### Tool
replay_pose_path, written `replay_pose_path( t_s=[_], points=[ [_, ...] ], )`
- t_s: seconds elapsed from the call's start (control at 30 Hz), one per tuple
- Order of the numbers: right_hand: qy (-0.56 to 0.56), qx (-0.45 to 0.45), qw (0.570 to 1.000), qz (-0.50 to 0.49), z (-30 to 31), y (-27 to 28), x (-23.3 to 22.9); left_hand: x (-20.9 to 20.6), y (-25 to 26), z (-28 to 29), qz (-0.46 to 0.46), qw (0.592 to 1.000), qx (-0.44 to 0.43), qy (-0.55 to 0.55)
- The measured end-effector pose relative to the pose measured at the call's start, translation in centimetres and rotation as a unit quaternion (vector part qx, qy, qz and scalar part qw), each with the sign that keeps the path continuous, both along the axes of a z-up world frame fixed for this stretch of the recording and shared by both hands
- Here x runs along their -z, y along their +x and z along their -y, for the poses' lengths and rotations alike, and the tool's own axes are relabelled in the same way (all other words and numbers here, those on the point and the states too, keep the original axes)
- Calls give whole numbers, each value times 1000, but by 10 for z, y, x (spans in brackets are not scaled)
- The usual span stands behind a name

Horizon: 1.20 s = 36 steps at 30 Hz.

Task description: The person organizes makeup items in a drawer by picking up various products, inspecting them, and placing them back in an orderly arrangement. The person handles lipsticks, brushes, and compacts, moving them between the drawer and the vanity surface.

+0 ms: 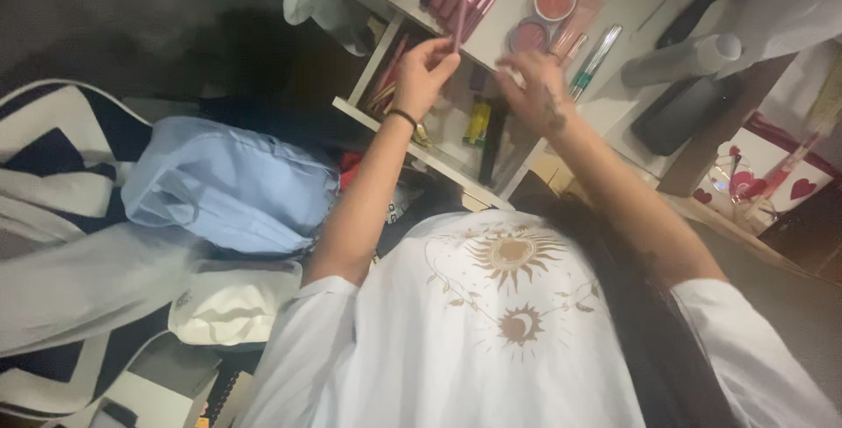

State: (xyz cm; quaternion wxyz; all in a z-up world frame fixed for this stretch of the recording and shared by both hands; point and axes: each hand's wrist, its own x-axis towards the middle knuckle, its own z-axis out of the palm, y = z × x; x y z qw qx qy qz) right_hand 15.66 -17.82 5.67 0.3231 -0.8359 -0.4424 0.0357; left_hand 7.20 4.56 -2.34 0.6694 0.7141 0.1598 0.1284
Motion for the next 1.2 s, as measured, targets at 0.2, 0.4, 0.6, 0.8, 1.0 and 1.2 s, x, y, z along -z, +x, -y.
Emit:
replay_pose_path(
  t_s=[0.2,0.4,0.6,0.8,1.0,1.2],
  points=[
    [-67,-39,994,82,-33,49,12,-21,43,-12,-4,981,-31,191],
    [-136,-54,980,137,-53,66,42,-29,64,-7,-21,948,-29,316],
    [-186,-49,961,201,-55,68,45,-23,73,-3,-1,942,-22,336],
    [-120,-51,984,125,-46,63,27,-20,82,1,14,927,-20,374],
    [-153,-23,976,151,-44,62,29,-22,86,6,10,922,-8,386],
    [-157,-22,983,94,-38,64,41,-22,83,9,18,917,-7,397]
  ],
)
